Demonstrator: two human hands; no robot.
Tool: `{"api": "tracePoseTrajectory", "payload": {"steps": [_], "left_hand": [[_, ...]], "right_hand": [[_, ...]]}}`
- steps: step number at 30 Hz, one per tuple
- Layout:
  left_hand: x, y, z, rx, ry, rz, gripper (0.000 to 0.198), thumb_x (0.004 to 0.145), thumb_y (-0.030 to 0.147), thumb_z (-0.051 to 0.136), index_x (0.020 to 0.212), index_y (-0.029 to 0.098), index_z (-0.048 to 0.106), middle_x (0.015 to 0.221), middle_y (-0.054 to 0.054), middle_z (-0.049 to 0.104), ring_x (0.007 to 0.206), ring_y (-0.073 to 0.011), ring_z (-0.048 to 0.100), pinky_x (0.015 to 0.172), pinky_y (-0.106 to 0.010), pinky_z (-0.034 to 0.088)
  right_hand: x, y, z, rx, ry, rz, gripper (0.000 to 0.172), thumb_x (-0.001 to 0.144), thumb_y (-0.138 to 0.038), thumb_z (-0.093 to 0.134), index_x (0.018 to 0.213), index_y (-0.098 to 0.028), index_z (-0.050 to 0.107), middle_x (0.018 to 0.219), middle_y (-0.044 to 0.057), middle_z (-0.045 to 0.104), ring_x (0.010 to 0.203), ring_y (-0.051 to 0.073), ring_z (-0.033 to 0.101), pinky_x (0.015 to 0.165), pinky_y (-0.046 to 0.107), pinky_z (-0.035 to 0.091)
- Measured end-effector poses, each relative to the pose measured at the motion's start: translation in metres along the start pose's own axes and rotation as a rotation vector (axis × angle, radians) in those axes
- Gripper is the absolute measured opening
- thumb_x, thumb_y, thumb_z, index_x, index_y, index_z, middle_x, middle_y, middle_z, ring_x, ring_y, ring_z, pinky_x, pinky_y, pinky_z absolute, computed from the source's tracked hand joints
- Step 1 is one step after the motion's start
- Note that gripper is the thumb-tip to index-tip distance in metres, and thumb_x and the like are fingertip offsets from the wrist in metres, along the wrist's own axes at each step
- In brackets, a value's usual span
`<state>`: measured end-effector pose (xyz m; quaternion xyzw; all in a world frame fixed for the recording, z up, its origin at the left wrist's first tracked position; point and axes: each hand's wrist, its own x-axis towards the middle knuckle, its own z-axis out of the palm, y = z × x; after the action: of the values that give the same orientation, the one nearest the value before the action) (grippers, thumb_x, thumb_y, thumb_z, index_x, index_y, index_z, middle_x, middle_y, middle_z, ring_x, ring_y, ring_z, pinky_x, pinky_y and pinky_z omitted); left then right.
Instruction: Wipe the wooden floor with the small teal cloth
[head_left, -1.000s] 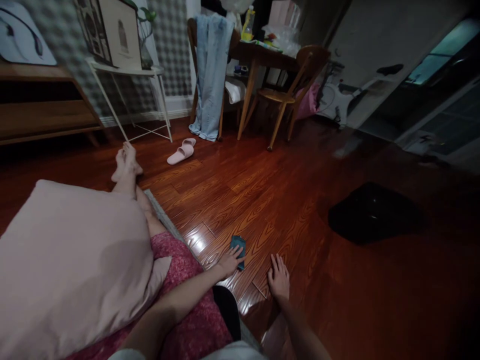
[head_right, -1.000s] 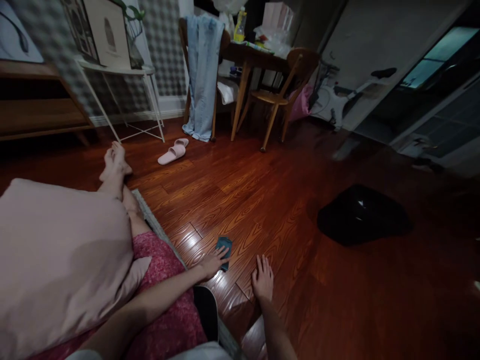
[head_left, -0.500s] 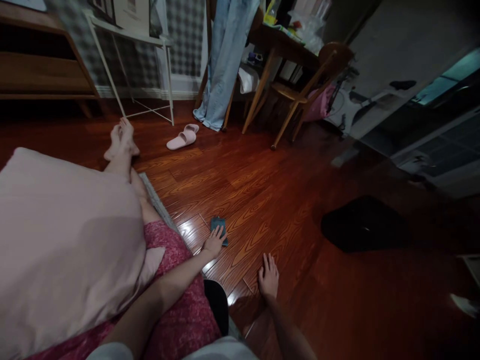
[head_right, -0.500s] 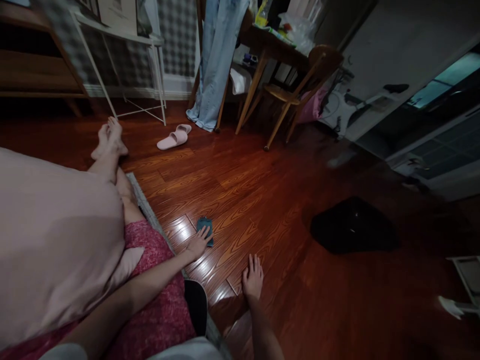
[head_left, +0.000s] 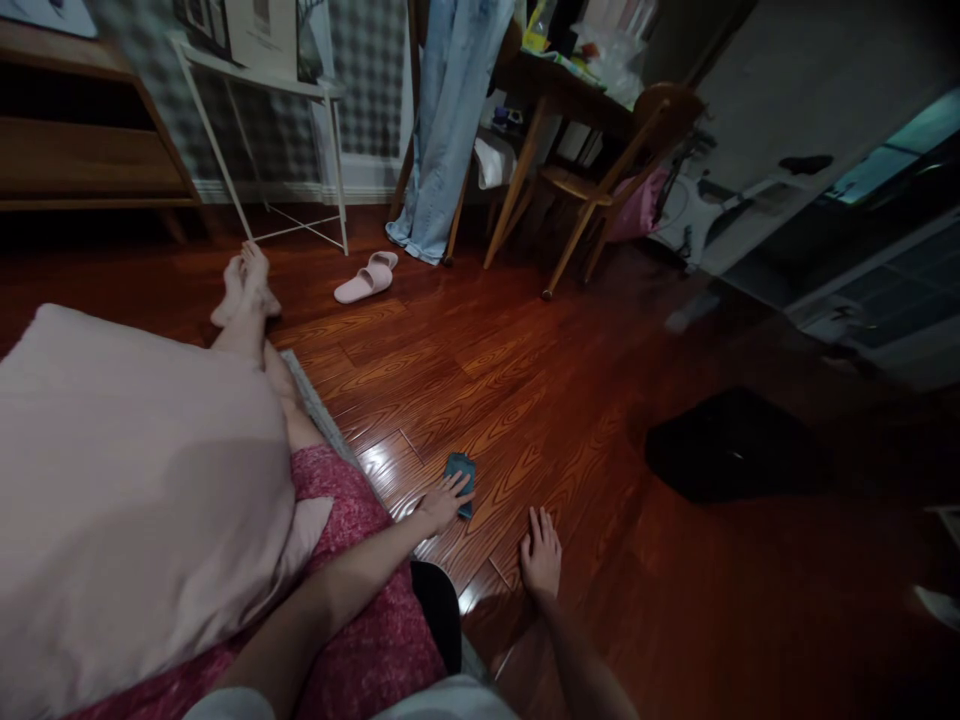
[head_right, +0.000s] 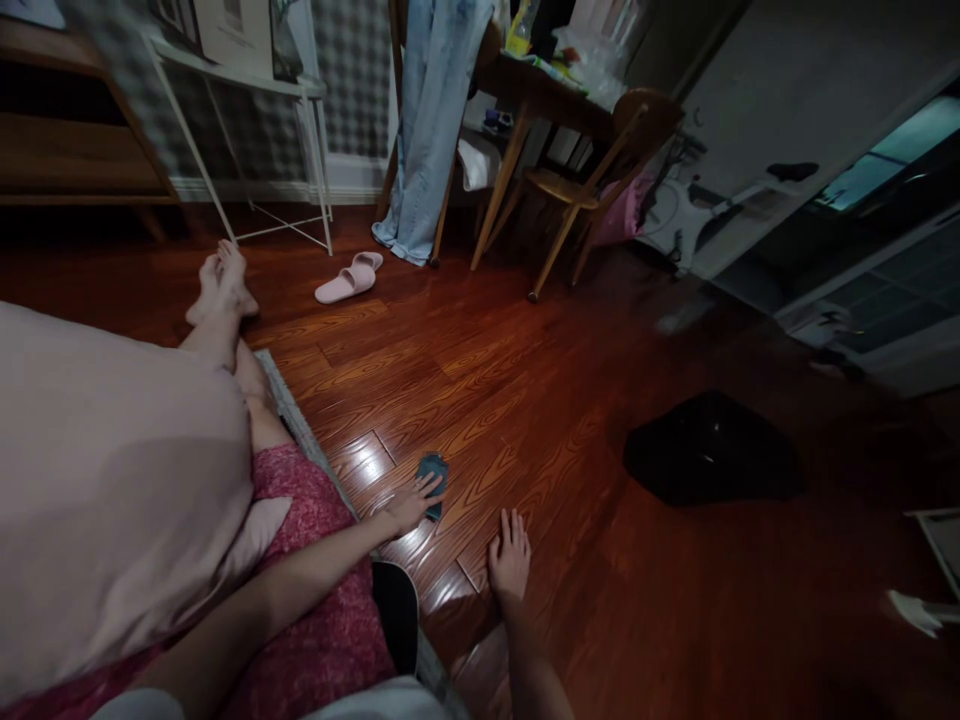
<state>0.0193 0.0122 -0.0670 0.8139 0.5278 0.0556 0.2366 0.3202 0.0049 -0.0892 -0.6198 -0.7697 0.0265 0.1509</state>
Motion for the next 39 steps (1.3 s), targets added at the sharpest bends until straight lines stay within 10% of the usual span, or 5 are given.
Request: {"api": "tracePoseTrajectory", "payload": {"steps": [13, 22, 27, 32, 39], "left_hand": [[0.0, -0.036, -0.028, 0.093, 0.191, -0.361, 0.08, 0.084, 0.01, 0.056, 0.159, 0.026, 0.031, 0.169, -0.009, 0.014, 0.154, -0.0324, 0.009, 0.122, -0.057, 0.021], [-0.01, 0.025, -0.002, 0.054, -0.006, 0.12, 0.066, 0.091, 0.038, 0.062, 0.153, 0.026, 0.042, 0.169, -0.01, 0.013, 0.154, -0.0342, 0.009, 0.121, -0.057, 0.017], [-0.008, 0.043, 0.006, 0.069, 0.022, 0.122, 0.083, 0.08, 0.066, 0.07, 0.147, 0.021, 0.05, 0.167, -0.016, 0.017, 0.153, -0.0392, 0.009, 0.121, -0.059, 0.012], [0.002, 0.025, 0.004, 0.115, 0.117, 0.096, 0.053, 0.096, 0.043, 0.06, 0.145, 0.027, 0.05, 0.166, -0.008, 0.027, 0.153, -0.0294, 0.021, 0.123, -0.052, 0.018], [0.008, -0.016, -0.01, 0.144, 0.31, -0.234, 0.074, 0.097, 0.03, 0.05, 0.163, 0.021, 0.016, 0.167, -0.011, 0.021, 0.154, -0.0271, 0.015, 0.124, -0.052, 0.016]], "right_hand": [[0.001, -0.003, -0.001, -0.019, 0.023, -0.014, 0.06, 0.097, -0.031, 0.028, 0.156, -0.022, 0.037, 0.159, 0.009, 0.04, 0.149, 0.021, 0.03, 0.116, 0.043, 0.032], [0.0, -0.001, 0.002, 0.007, 0.032, -0.022, 0.062, 0.097, -0.031, 0.03, 0.158, -0.024, 0.031, 0.16, 0.009, 0.039, 0.149, 0.023, 0.031, 0.117, 0.046, 0.031], [0.001, 0.001, 0.003, -0.012, 0.035, -0.029, 0.062, 0.097, -0.031, 0.03, 0.158, -0.023, 0.032, 0.16, 0.009, 0.039, 0.149, 0.023, 0.031, 0.116, 0.044, 0.032], [0.0, 0.002, 0.005, -0.013, 0.032, -0.021, 0.062, 0.097, -0.031, 0.03, 0.159, -0.025, 0.03, 0.161, 0.008, 0.038, 0.149, 0.022, 0.032, 0.117, 0.045, 0.03], [0.0, 0.0, 0.003, -0.02, 0.028, -0.015, 0.062, 0.096, -0.03, 0.03, 0.158, -0.025, 0.031, 0.16, 0.008, 0.04, 0.149, 0.022, 0.033, 0.118, 0.045, 0.03]]}}
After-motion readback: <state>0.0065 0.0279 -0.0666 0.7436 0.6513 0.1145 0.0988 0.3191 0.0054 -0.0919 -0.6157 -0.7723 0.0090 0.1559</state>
